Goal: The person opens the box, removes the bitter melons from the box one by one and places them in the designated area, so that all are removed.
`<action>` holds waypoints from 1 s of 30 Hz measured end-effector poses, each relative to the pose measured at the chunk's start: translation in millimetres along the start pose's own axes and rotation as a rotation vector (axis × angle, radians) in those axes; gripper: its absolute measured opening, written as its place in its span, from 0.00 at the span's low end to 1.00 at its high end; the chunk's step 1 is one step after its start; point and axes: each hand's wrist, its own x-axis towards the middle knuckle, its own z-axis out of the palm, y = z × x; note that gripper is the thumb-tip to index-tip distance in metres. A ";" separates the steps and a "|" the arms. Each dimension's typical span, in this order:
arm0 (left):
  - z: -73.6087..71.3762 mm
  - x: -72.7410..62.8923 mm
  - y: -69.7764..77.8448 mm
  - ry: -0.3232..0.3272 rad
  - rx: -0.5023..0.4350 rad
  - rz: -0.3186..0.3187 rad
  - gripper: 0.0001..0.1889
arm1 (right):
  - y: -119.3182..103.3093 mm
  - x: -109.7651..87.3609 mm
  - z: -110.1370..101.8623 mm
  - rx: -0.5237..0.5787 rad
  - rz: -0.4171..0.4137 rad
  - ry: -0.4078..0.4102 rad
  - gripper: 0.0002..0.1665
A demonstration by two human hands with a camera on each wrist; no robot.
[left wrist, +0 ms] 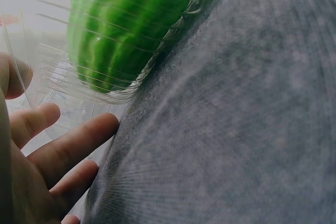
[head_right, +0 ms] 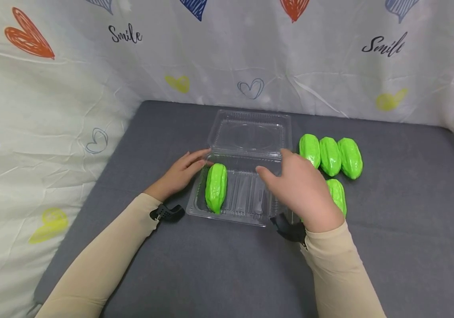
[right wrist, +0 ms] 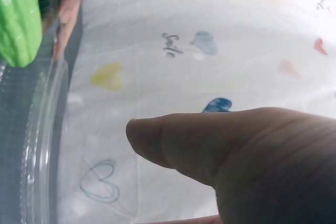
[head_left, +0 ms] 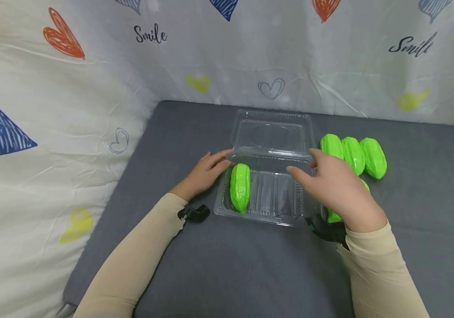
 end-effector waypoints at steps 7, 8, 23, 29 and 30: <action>0.8 1.2 0.4 -0.001 0.004 0.005 0.26 | -20.1 5.6 1.9 0.019 -0.008 -0.017 0.59; 0.8 1.3 0.4 -0.001 0.005 0.005 0.26 | -22.9 6.1 2.6 0.023 -0.011 -0.017 0.59; -3.3 -2.1 1.1 -0.013 -0.002 -0.010 0.27 | -56.8 18.1 30.6 0.087 -0.076 -0.046 0.50; -2.1 -1.0 0.3 -0.020 0.004 -0.004 0.27 | -62.3 22.9 40.8 0.117 -0.094 -0.050 0.50; -2.1 -0.8 0.2 -0.020 0.005 -0.004 0.27 | -62.9 23.7 42.2 0.125 -0.098 -0.051 0.50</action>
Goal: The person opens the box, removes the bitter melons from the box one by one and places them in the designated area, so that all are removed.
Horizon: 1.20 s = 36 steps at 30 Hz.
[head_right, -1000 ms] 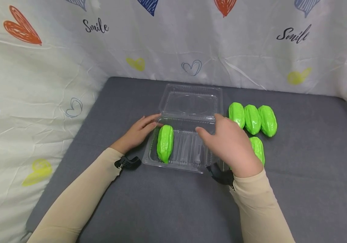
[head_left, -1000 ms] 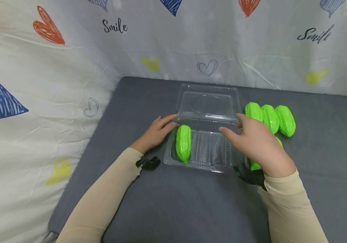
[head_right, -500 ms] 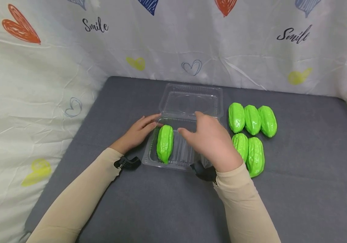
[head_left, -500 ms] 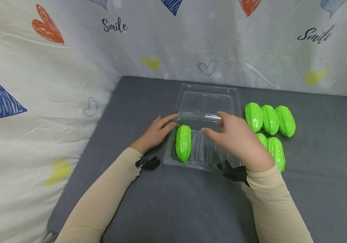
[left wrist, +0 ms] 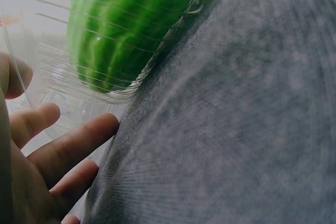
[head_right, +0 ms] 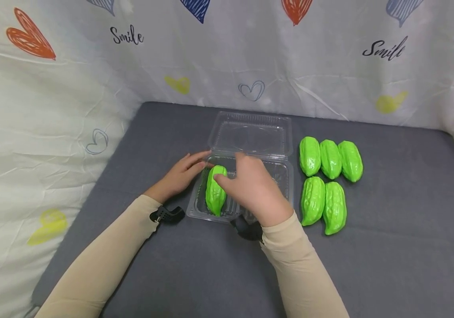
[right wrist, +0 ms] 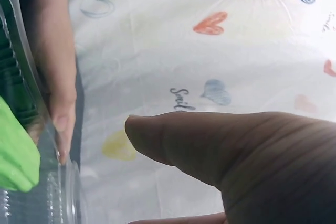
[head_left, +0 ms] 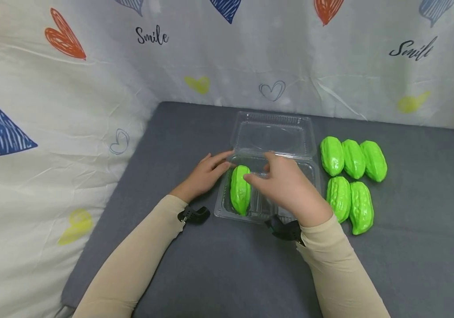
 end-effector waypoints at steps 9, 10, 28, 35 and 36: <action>-0.5 0.7 -1.3 0.015 -0.001 0.004 0.27 | -1.3 11.5 16.3 0.047 -0.039 -0.010 0.46; -0.8 0.7 -1.4 0.017 0.001 0.002 0.27 | -1.6 12.6 18.1 0.047 -0.045 -0.013 0.46; 0.2 0.9 1.0 0.016 0.005 0.002 0.26 | -5.0 19.3 40.8 -0.029 -0.083 -0.019 0.44; 0.4 1.1 -0.2 0.012 0.010 -0.002 0.26 | -2.6 21.8 45.8 -0.030 -0.095 -0.026 0.31; 0.0 1.0 -0.1 0.011 0.011 -0.001 0.26 | -2.2 22.4 46.4 -0.029 -0.099 -0.025 0.27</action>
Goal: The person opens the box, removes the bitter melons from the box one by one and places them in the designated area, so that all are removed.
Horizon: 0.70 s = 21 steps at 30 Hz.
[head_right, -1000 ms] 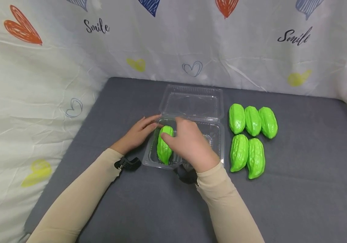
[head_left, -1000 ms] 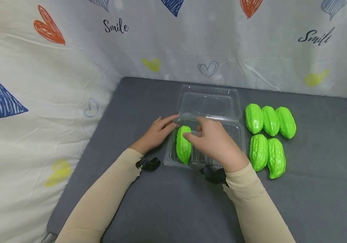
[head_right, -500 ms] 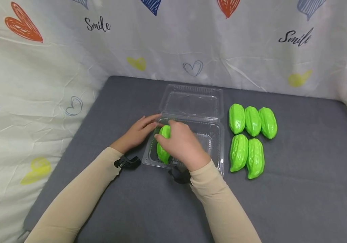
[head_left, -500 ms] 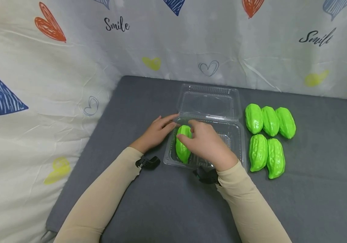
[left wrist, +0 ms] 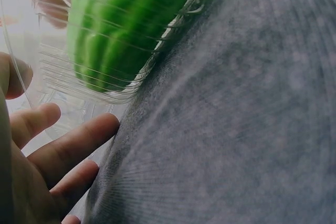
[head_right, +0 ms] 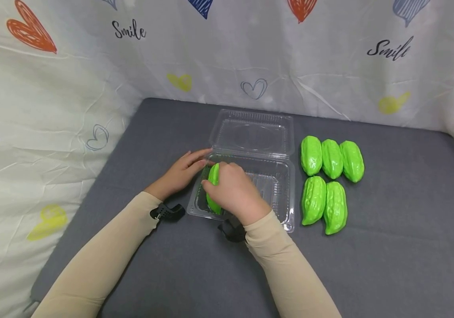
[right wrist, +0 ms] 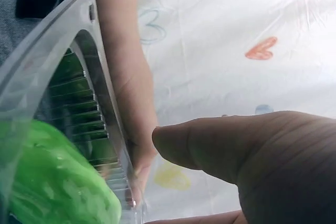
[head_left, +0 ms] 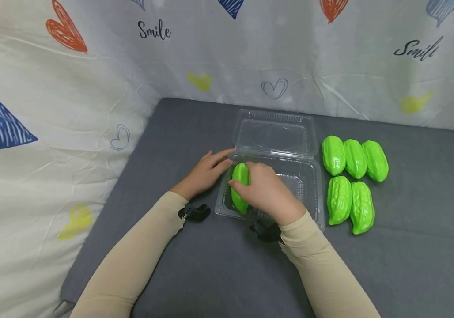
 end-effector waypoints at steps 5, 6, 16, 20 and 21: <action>-0.6 -0.3 1.4 -0.002 -0.002 0.005 0.26 | 1.4 1.9 2.5 -0.054 -0.011 0.021 0.18; -0.7 -0.4 1.3 -0.002 -0.002 0.006 0.26 | 1.7 2.3 2.8 -0.069 -0.013 0.024 0.18; -0.8 -0.5 1.7 0.003 0.000 0.007 0.26 | 4.9 5.3 7.4 -0.120 0.028 0.000 0.24; -0.7 -0.6 1.5 0.002 0.003 0.004 0.26 | 5.8 7.7 10.1 -0.146 0.059 -0.021 0.23; -0.7 -0.6 1.4 0.001 0.003 0.004 0.26 | 5.8 8.2 10.6 -0.152 0.067 -0.020 0.22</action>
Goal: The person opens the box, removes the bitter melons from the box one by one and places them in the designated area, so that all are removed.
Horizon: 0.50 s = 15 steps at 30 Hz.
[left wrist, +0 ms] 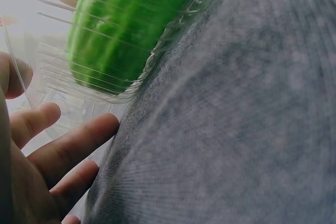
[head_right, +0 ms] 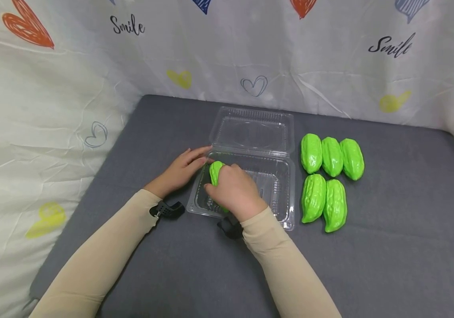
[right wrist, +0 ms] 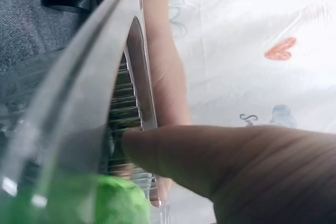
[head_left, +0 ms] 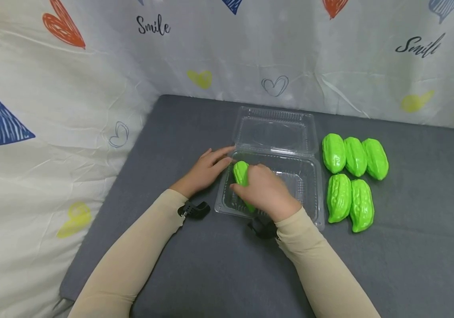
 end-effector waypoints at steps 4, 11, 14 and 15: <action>-0.4 0.1 -0.1 0.002 -0.005 -0.005 0.26 | -0.1 1.7 0.4 -0.027 0.004 0.002 0.21; 0.2 -0.1 0.1 0.003 -0.019 0.004 0.26 | 0.9 2.3 3.7 -0.016 0.022 -0.003 0.20; 0.3 0.0 0.9 0.004 -0.024 0.006 0.26 | 1.6 2.3 3.3 0.004 0.020 -0.007 0.19; 0.1 0.0 1.3 0.006 -0.025 0.006 0.26 | 1.7 2.4 2.7 0.009 0.017 -0.008 0.19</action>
